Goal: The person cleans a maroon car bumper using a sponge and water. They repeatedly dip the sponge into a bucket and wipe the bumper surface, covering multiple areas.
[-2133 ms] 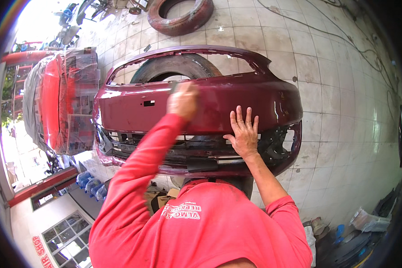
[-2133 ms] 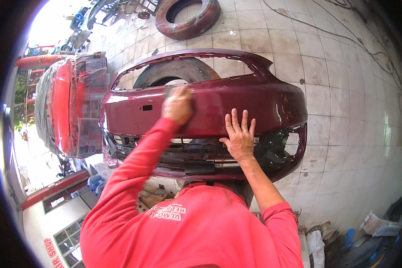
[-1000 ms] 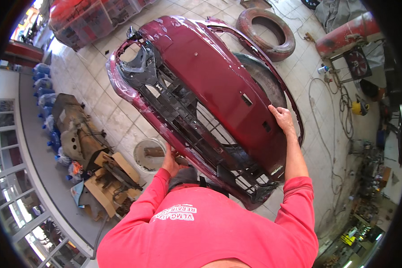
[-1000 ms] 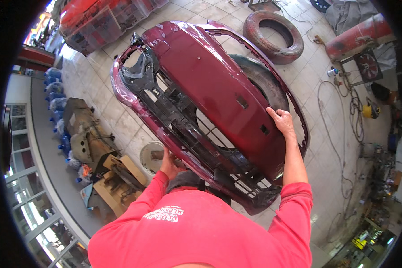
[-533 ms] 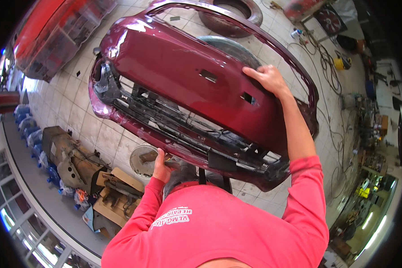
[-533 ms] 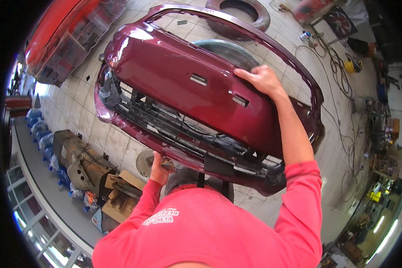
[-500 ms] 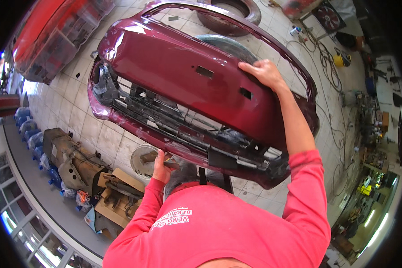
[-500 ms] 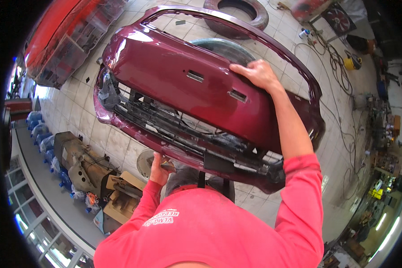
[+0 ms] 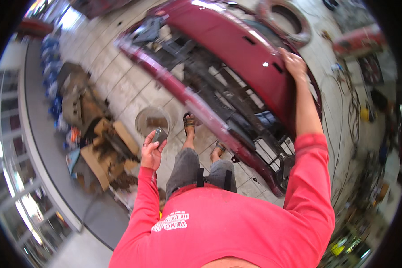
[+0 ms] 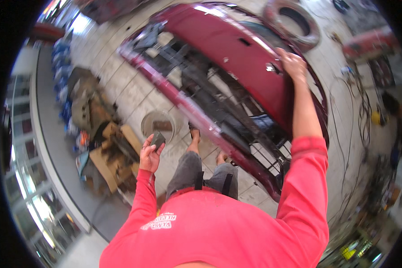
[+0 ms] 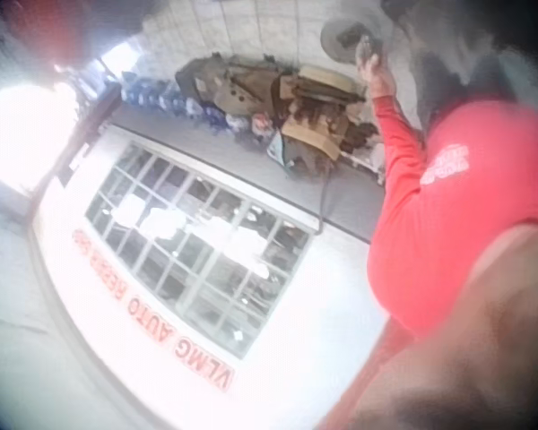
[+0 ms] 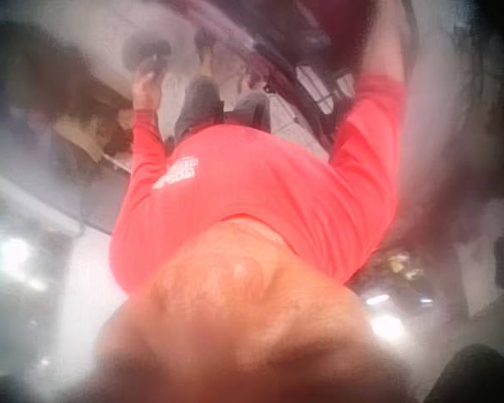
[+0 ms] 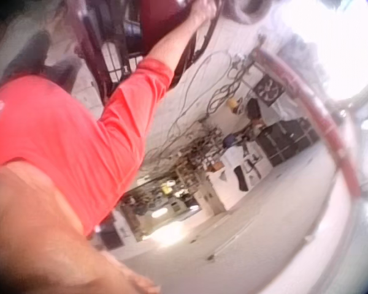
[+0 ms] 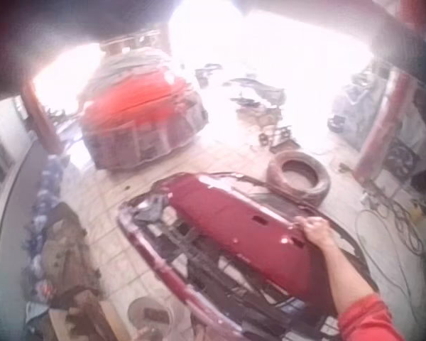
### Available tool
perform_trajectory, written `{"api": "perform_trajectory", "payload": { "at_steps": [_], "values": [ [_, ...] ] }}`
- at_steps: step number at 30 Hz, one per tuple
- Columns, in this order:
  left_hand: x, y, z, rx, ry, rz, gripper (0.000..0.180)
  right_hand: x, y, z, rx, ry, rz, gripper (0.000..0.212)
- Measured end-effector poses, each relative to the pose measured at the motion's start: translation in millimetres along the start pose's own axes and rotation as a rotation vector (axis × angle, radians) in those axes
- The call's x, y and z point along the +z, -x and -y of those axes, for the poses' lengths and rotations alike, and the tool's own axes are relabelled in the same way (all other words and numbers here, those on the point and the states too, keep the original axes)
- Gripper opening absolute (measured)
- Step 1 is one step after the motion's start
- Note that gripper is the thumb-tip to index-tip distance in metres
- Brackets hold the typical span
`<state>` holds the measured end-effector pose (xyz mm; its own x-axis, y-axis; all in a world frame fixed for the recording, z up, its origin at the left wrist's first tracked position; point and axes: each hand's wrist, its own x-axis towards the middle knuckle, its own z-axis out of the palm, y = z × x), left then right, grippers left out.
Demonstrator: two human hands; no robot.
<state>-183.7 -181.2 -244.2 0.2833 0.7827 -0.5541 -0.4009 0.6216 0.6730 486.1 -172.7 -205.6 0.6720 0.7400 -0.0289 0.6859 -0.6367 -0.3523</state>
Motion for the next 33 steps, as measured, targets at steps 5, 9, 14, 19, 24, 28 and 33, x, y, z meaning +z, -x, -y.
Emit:
{"api": "perform_trajectory", "payload": {
  "at_steps": [5, 9, 14, 19, 24, 28, 33],
  "values": [
    [-165.8, 19.5, 35.7, -0.033, 0.085, -0.461, 0.041, 8.9, 106.7, -48.0, -0.585, 0.635, -0.205, 0.065],
    [-217.1, -22.3, 42.7, -0.065, 0.066, -0.674, 0.038, -6.8, 204.9, -7.7, -0.059, 0.305, -0.140, 0.081],
    [-280.0, -170.0, 102.4, -0.281, -0.168, -0.552, 0.031, -5.3, 192.6, -28.6, 0.128, 0.342, -0.163, 0.078],
    [-361.7, -328.7, 197.4, -0.442, -0.048, -0.461, 0.031, -3.2, 169.3, 41.8, 0.467, -0.520, -0.129, 0.067],
    [-406.1, -436.8, 280.8, -0.412, 0.015, -0.589, 0.028, -26.9, 167.8, 32.0, 0.334, -0.219, -0.108, 0.071],
    [-463.8, -482.8, 333.5, -0.421, 0.232, -0.761, 0.028, -12.9, 157.5, 65.3, 0.293, 0.008, -0.162, 0.069],
    [-516.0, -452.7, 356.3, -0.373, 0.460, -0.460, 0.047, 7.9, 139.7, 85.8, 0.175, 0.264, -0.170, 0.068]
  ]
}}
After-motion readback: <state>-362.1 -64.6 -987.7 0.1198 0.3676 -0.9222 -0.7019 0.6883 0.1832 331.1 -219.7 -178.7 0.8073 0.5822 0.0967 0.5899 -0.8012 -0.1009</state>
